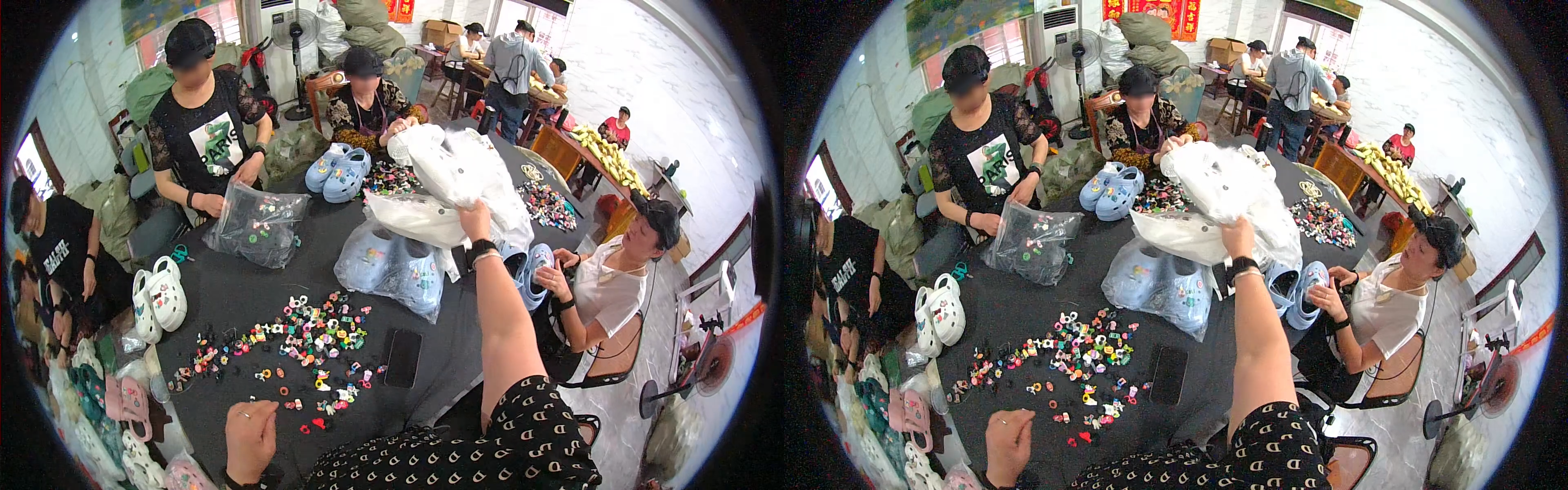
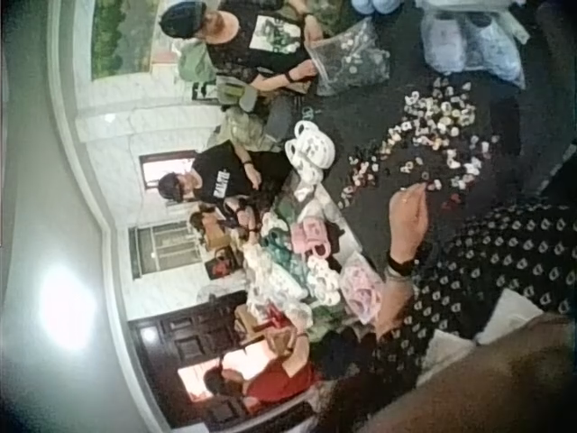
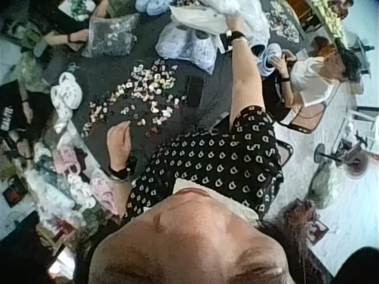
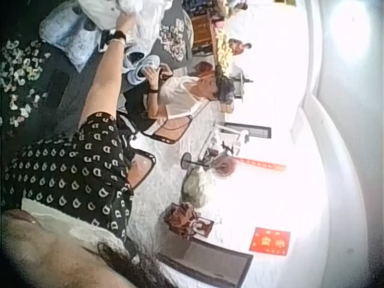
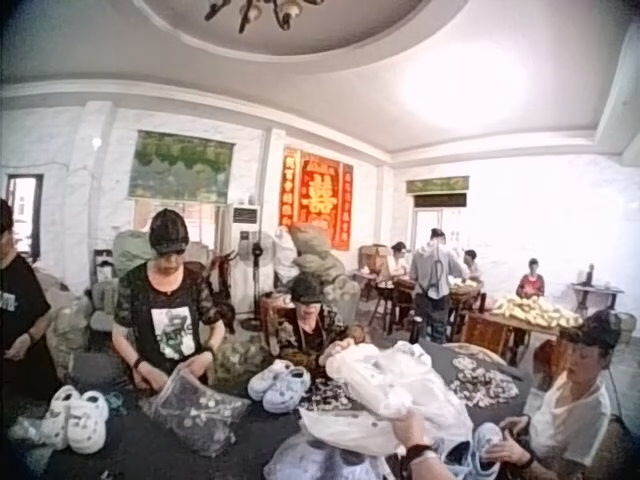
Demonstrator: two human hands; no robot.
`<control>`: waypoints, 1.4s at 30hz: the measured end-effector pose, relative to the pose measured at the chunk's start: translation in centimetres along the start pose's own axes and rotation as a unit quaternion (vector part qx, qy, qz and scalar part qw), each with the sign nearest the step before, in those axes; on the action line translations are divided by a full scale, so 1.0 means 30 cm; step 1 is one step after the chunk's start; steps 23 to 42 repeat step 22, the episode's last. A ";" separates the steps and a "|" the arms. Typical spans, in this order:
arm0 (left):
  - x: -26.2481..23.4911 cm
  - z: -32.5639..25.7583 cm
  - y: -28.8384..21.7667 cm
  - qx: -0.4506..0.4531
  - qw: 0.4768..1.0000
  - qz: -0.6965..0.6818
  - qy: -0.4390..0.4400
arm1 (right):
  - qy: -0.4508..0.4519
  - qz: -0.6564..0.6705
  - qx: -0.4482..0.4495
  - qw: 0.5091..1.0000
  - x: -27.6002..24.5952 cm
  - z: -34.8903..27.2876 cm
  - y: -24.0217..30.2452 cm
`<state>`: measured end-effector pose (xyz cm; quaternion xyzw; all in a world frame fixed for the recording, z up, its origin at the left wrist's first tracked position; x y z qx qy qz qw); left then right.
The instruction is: Decorating foam clogs with charms and packing them into plastic bags.
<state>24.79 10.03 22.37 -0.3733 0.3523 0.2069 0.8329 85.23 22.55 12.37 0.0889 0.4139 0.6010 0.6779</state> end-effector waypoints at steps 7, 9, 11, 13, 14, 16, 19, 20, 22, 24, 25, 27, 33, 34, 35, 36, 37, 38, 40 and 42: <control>0.036 -0.039 -0.016 -0.005 0.999 -0.021 0.041 | 0.089 -0.071 -0.001 0.993 -0.014 -0.045 0.088; 0.036 -0.038 -0.022 -0.005 0.999 -0.028 0.037 | 0.149 -0.074 -0.020 0.986 -0.015 -0.074 0.092; 0.040 -0.042 -0.021 -0.005 0.999 -0.026 0.043 | 0.160 -0.075 -0.018 0.984 -0.043 -0.084 0.095; 0.043 -0.037 -0.025 -0.001 0.998 -0.024 0.051 | 0.167 -0.083 -0.015 0.982 -0.063 -0.080 0.114; 0.043 -0.037 -0.030 -0.009 0.998 -0.021 0.060 | 0.164 -0.086 -0.010 0.983 -0.077 -0.079 0.113; 0.046 -0.037 -0.038 -0.010 0.997 -0.021 0.075 | 0.132 -0.151 -0.127 0.971 -0.108 -0.082 0.149; 0.052 -0.057 -0.027 -0.021 0.995 -0.002 0.095 | 0.134 -0.214 -0.076 0.965 -0.146 -0.110 0.218; 0.065 -0.068 -0.010 -0.024 0.993 0.008 0.115 | 0.146 -0.221 -0.065 0.962 -0.147 -0.118 0.222; 0.085 -0.080 0.004 -0.020 0.990 0.013 0.142 | 0.172 -0.211 -0.046 0.961 -0.126 -0.115 0.172; 0.085 -0.080 0.004 -0.020 0.990 0.013 0.142 | 0.172 -0.211 -0.046 0.961 -0.126 -0.115 0.172; 0.085 -0.080 0.004 -0.020 0.990 0.013 0.142 | 0.172 -0.211 -0.046 0.961 -0.126 -0.115 0.172; 0.085 -0.080 0.004 -0.020 0.990 0.013 0.142 | 0.172 -0.211 -0.046 0.961 -0.126 -0.115 0.172; 0.085 -0.080 0.004 -0.020 0.990 0.013 0.142 | 0.172 -0.211 -0.046 0.961 -0.126 -0.115 0.172; 0.085 -0.080 0.004 -0.020 0.990 0.013 0.142 | 0.172 -0.211 -0.046 0.961 -0.126 -0.115 0.172; 0.085 -0.080 0.004 -0.020 0.990 0.013 0.142 | 0.172 -0.211 -0.046 0.961 -0.126 -0.115 0.172; 0.085 -0.080 0.004 -0.020 0.990 0.013 0.142 | 0.172 -0.211 -0.046 0.961 -0.126 -0.115 0.172; 0.085 -0.080 0.004 -0.020 0.990 0.013 0.142 | 0.172 -0.211 -0.046 0.961 -0.126 -0.115 0.172; 0.085 -0.080 0.004 -0.020 0.990 0.013 0.142 | 0.172 -0.211 -0.046 0.961 -0.126 -0.115 0.172; 0.085 -0.080 0.004 -0.020 0.990 0.013 0.142 | 0.172 -0.211 -0.046 0.961 -0.126 -0.115 0.172; 0.085 -0.080 0.004 -0.020 0.990 0.013 0.142 | 0.172 -0.211 -0.046 0.961 -0.126 -0.115 0.172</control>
Point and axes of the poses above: each hand's wrist, its own z-axis towards the middle knuckle, its own x-axis out of the palm, y = z × x, the point moved 6 cm from there along z, towards the middle knuckle, and after that the axes turned 11 degrees about -y, right-handed, at the moved point
